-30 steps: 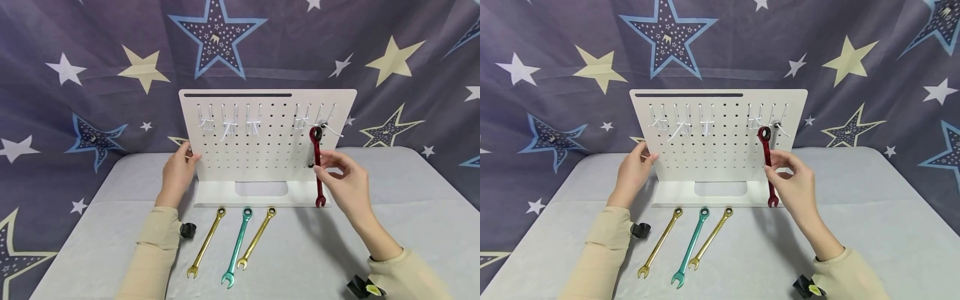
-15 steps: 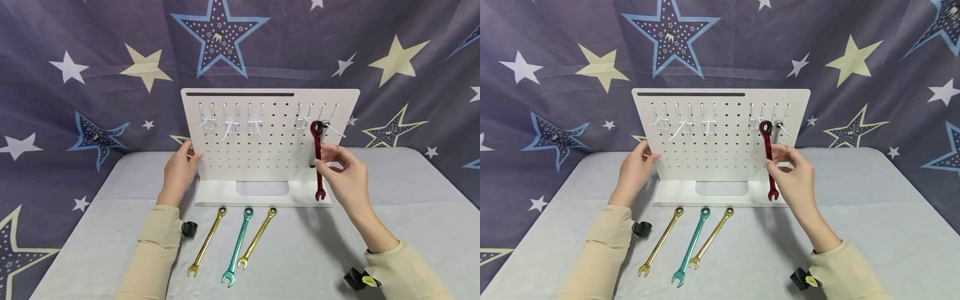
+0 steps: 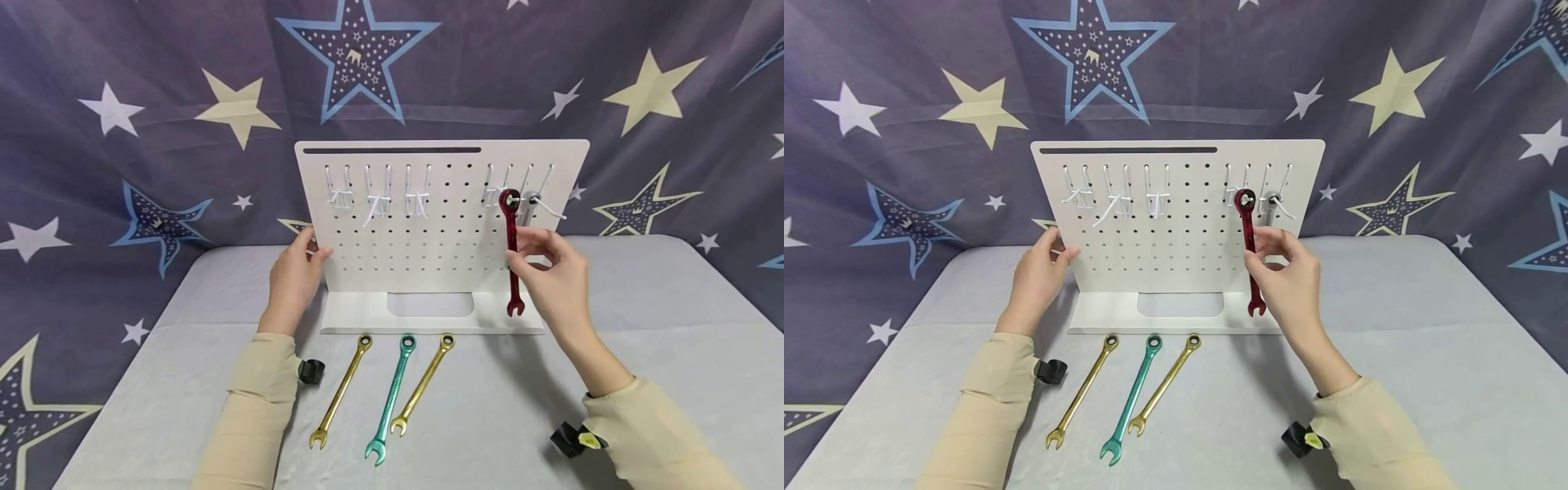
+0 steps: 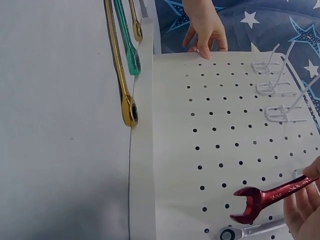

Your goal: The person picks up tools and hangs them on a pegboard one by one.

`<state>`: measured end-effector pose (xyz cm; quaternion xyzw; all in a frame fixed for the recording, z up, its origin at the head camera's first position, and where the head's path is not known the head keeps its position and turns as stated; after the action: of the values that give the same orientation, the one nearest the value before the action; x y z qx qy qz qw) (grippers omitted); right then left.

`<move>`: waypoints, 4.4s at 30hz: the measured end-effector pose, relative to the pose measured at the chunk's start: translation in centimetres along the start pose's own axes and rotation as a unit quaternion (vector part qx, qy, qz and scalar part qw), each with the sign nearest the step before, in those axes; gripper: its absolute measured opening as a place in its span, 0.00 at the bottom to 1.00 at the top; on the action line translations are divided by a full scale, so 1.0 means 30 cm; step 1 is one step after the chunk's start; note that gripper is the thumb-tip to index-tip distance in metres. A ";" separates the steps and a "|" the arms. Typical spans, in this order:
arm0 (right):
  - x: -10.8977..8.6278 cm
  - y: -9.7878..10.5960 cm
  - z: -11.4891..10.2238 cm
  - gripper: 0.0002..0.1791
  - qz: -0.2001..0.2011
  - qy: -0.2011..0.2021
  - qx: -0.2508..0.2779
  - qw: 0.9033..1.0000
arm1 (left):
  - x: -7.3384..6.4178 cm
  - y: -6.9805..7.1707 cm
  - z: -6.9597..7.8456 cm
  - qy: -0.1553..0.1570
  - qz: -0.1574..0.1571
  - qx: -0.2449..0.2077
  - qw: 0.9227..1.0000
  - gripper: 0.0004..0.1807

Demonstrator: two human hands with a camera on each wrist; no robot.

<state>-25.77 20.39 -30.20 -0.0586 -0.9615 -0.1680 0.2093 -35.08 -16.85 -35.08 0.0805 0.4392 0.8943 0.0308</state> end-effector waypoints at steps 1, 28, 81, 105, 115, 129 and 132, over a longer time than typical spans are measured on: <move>0.002 -0.002 0.003 0.17 0.001 0.001 0.000 1.000 | 0.000 0.000 0.000 -0.001 0.001 0.001 1.000 0.15; 0.052 -0.057 0.058 0.16 0.081 0.046 0.052 0.994 | -0.002 0.003 -0.006 0.003 0.005 -0.007 1.000 0.14; 0.048 -0.089 0.119 0.16 0.005 0.009 0.031 0.999 | 0.001 -0.006 -0.002 0.004 0.008 -0.009 1.000 0.15; -0.003 -0.190 0.057 0.10 -0.170 0.001 -0.038 0.985 | 0.006 -0.006 0.000 -0.003 0.006 -0.008 1.000 0.14; -0.024 -0.264 0.080 0.12 -0.300 -0.003 -0.070 0.951 | 0.002 -0.003 -0.002 0.003 0.007 -0.011 1.000 0.15; -0.094 -0.357 0.085 0.14 -0.436 -0.003 -0.085 0.896 | 0.005 -0.008 -0.004 0.004 0.001 -0.012 1.000 0.15; -0.106 -0.375 0.083 0.12 -0.452 -0.005 -0.085 0.888 | 0.006 -0.010 -0.004 0.003 0.000 -0.011 1.000 0.15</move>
<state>-25.90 10.58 -37.04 0.3644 -0.8667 -0.3257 0.1003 -35.28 -16.73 -35.37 0.0774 0.4295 0.8992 0.0300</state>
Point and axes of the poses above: each hand's wrist, its own x-axis towards the middle knuckle, its own y-axis out of the back of the hand, z = x × y, the point moved 9 cm from there along x, towards the middle knuckle, and after that the axes turned 15 degrees about -z, right-handed, at the moved point
